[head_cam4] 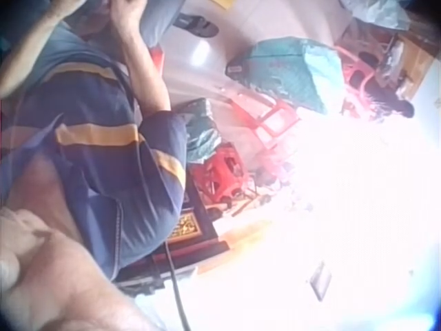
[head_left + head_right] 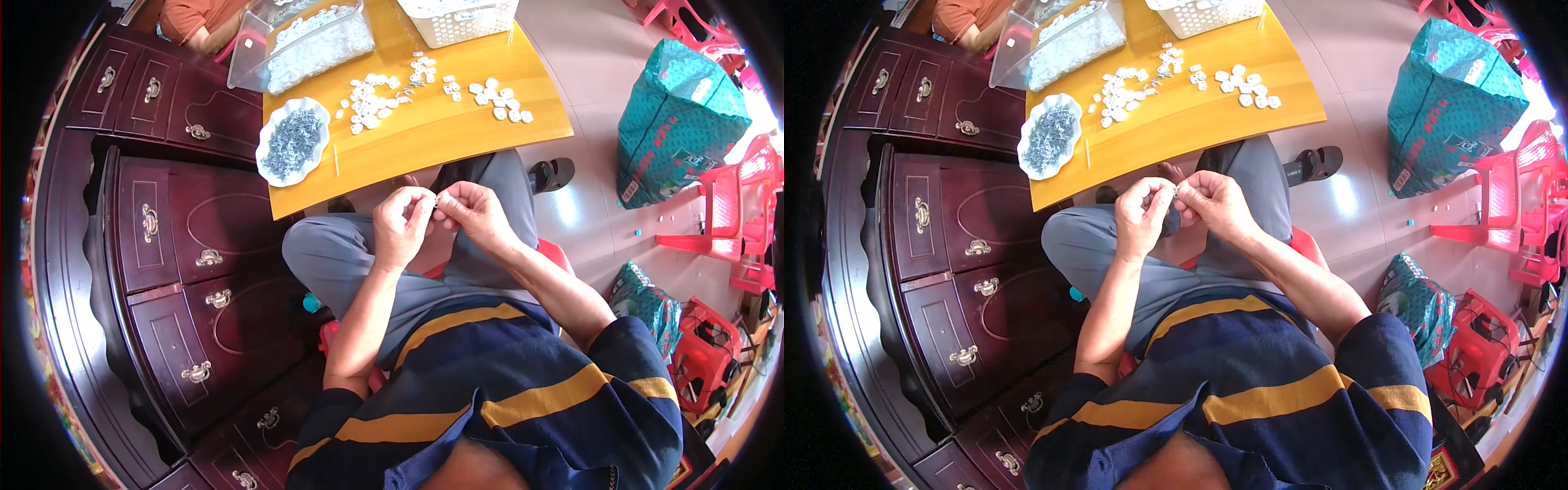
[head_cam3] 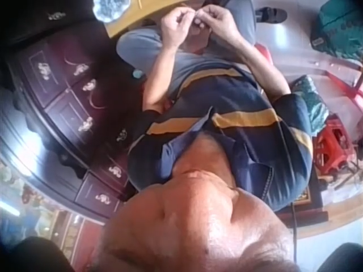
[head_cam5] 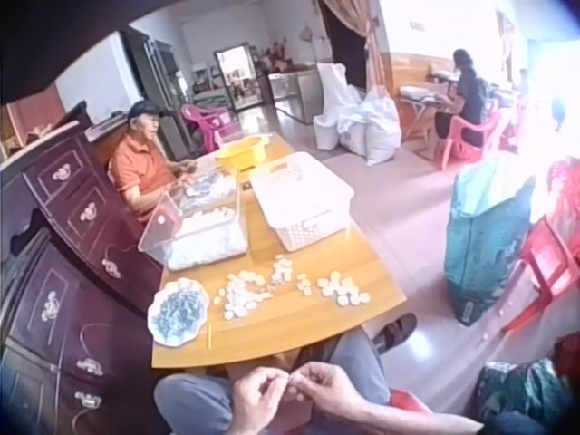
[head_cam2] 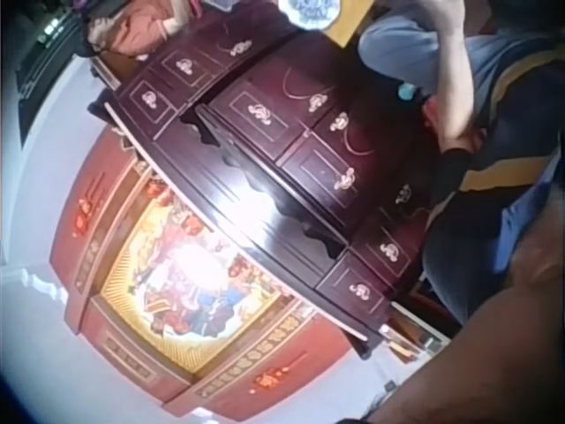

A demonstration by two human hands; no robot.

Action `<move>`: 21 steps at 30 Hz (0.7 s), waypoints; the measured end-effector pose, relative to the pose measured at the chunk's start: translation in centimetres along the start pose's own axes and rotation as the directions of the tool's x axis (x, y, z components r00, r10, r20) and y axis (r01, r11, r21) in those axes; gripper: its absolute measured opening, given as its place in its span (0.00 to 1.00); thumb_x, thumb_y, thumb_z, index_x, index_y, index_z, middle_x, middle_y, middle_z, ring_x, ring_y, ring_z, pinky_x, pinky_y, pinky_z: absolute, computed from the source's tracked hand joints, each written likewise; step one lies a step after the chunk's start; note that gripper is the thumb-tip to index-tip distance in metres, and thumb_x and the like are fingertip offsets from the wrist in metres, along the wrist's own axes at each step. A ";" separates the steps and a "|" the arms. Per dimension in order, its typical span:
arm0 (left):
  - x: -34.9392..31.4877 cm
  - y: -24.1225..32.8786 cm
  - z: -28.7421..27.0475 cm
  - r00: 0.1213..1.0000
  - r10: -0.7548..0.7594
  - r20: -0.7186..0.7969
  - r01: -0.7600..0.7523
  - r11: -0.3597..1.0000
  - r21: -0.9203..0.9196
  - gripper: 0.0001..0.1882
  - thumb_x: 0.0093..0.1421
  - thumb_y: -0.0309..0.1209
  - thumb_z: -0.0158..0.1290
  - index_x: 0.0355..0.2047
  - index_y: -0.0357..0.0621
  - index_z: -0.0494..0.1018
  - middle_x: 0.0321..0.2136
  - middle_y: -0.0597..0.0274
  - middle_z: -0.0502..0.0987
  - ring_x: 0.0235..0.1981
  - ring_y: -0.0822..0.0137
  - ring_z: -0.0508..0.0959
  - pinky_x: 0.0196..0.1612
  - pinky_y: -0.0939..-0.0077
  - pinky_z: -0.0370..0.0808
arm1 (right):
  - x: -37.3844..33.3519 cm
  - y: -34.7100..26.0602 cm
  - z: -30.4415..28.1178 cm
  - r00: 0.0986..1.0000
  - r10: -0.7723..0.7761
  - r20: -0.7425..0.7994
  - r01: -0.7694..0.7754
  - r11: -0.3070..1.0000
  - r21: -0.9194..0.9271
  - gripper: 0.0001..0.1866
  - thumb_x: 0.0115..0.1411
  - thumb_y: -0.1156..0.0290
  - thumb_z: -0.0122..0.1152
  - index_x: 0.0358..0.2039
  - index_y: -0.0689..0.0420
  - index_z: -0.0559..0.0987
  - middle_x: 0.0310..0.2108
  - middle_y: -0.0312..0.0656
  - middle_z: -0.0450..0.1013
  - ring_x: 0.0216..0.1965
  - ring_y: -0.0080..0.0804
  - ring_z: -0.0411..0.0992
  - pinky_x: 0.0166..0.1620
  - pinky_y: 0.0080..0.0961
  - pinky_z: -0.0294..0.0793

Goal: The recorder manually joins small white plastic parts with metal fasteners at a table.

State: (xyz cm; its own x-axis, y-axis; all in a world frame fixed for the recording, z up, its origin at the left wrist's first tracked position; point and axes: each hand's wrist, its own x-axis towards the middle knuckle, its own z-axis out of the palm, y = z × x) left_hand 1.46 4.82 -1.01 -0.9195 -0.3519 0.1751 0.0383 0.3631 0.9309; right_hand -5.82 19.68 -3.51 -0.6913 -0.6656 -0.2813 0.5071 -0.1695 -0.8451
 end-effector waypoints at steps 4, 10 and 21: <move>-0.1 -0.1 0.2 0.998 -0.060 -0.014 0.059 0.997 -0.051 0.05 0.65 0.25 0.56 0.33 0.37 0.77 0.22 0.66 0.79 0.20 0.79 0.76 0.23 0.83 0.72 | 0.0 -0.1 0.2 1.000 -0.013 -0.021 0.013 1.000 0.004 0.07 0.69 0.72 0.58 0.37 0.63 0.77 0.27 0.37 0.77 0.25 0.17 0.73 0.30 0.17 0.77; 0.0 0.0 0.2 0.996 -0.091 0.002 0.090 0.993 -0.081 0.05 0.65 0.26 0.56 0.33 0.37 0.78 0.23 0.67 0.79 0.21 0.80 0.77 0.24 0.84 0.72 | 0.1 -0.1 0.2 1.000 -0.013 -0.028 0.013 1.000 0.004 0.07 0.69 0.72 0.58 0.37 0.64 0.77 0.27 0.37 0.77 0.24 0.17 0.72 0.29 0.17 0.77; 4.5 -1.2 -2.6 0.986 -0.039 -0.159 0.043 0.999 0.022 0.10 0.62 0.26 0.60 0.42 0.34 0.79 0.26 0.66 0.79 0.25 0.80 0.75 0.29 0.82 0.73 | 0.8 -0.9 -0.2 0.997 -0.012 -0.076 0.017 0.998 0.063 0.08 0.69 0.68 0.59 0.36 0.60 0.78 0.28 0.34 0.78 0.25 0.14 0.71 0.30 0.13 0.73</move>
State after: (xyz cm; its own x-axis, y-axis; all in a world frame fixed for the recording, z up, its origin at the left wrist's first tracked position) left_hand -1.66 0.59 -0.47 -0.8463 -0.4988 0.1871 -0.0103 0.3665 0.9304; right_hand -6.93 19.47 -3.08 -0.7345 -0.6062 -0.3051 0.5268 -0.2258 -0.8195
